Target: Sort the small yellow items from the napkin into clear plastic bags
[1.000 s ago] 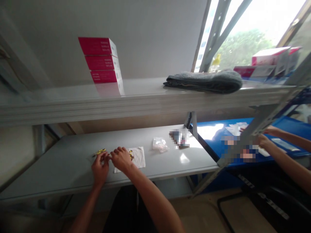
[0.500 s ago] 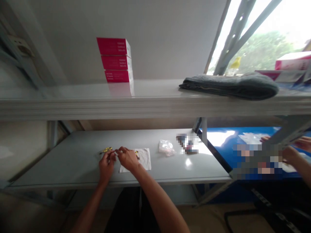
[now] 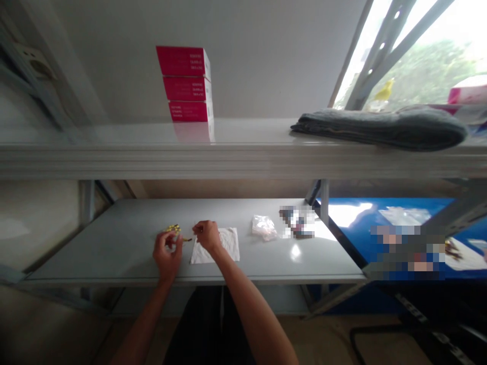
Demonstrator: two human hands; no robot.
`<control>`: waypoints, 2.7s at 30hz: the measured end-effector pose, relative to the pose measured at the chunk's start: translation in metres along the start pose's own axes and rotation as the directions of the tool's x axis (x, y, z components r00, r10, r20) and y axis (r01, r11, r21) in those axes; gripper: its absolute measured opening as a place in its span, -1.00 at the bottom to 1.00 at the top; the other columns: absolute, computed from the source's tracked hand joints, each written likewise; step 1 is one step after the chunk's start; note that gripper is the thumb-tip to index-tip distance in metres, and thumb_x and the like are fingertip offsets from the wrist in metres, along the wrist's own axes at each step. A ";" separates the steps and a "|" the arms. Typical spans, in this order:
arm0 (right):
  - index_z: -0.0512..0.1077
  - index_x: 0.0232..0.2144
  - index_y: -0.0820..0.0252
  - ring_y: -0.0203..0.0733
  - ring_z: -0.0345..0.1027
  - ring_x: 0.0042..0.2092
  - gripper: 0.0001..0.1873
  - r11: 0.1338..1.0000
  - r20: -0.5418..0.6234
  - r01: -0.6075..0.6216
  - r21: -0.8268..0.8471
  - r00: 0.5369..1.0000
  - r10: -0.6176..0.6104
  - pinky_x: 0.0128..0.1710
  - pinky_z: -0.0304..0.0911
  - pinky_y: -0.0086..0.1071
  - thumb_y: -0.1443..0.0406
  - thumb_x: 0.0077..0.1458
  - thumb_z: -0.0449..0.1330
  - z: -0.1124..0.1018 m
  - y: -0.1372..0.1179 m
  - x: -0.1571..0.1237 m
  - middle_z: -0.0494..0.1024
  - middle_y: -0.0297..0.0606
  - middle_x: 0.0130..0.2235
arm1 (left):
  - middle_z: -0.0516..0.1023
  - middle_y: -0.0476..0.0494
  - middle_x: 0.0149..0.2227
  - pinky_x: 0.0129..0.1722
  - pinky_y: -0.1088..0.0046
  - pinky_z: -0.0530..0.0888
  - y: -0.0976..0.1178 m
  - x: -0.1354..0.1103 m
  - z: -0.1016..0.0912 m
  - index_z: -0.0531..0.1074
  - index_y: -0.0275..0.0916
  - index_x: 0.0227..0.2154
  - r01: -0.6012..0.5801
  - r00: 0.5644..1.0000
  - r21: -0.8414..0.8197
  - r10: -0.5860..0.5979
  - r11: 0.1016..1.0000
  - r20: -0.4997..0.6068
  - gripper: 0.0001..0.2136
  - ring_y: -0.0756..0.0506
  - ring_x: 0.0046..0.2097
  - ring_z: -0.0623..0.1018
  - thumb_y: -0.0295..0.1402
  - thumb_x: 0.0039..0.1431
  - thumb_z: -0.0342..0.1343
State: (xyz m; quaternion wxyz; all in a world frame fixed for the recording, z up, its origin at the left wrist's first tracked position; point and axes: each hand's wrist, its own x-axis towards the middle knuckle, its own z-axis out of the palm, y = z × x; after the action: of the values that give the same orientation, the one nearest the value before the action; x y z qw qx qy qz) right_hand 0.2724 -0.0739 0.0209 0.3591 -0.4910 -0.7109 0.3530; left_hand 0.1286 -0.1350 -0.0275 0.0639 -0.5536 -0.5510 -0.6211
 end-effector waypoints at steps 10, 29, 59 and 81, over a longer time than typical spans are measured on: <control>0.56 -0.54 0.28 -0.38 0.28 -0.50 -0.79 0.992 0.056 0.119 -0.037 0.992 -0.117 -0.47 0.07 -0.53 0.27 0.08 0.33 -0.004 0.006 0.010 0.52 -0.35 -0.57 | 0.53 -0.02 -0.45 -0.38 0.49 0.35 0.003 -0.005 0.002 0.50 -0.22 -0.27 -0.061 0.961 0.051 0.045 0.997 0.271 -0.82 0.00 -0.47 0.45 -0.21 0.29 0.14; 0.60 -0.42 0.19 -0.23 0.48 -0.29 -0.77 0.861 0.346 0.391 -0.325 0.897 -0.276 -0.33 0.11 -0.48 0.42 0.18 0.16 -0.018 -0.005 0.005 0.65 -0.22 -0.36 | 0.45 0.03 -0.58 -0.41 0.50 0.29 -0.008 -0.003 0.004 0.41 -0.20 -0.54 0.032 0.939 0.099 -0.064 0.995 0.338 -0.79 0.00 -0.52 0.39 -0.28 0.17 0.10; 0.57 -0.36 0.29 -0.27 0.47 -0.48 -0.46 0.884 -0.024 0.133 0.447 0.990 -0.137 -0.47 0.33 -0.47 -0.11 0.12 0.23 -0.051 0.052 -0.005 0.58 -0.23 -0.50 | 0.64 -0.24 -0.08 -0.18 0.43 0.54 0.004 0.013 0.041 0.38 -0.22 0.02 0.738 0.675 -0.521 -0.456 0.429 0.581 -0.37 -0.08 -0.17 0.65 -0.28 -0.16 0.46; 0.44 0.08 0.15 -0.31 0.35 -0.41 -0.48 0.926 -0.198 0.194 0.323 0.971 -0.134 -0.44 0.15 -0.49 0.19 0.05 0.29 -0.039 0.084 -0.031 0.55 -0.35 -0.37 | 0.67 -0.39 -0.09 -0.58 0.58 0.39 -0.002 0.016 0.035 0.40 -0.32 0.10 0.698 0.698 -0.380 -0.458 0.607 0.550 -0.28 -0.15 -0.25 0.66 -0.11 -0.11 0.44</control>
State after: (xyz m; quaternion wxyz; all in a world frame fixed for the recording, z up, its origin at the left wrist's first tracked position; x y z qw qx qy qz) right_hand 0.3509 -0.0746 -0.0368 0.5266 -0.3890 -0.6442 0.3953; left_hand 0.1424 -0.0992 -0.0245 -0.4251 -0.4462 -0.4941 -0.6133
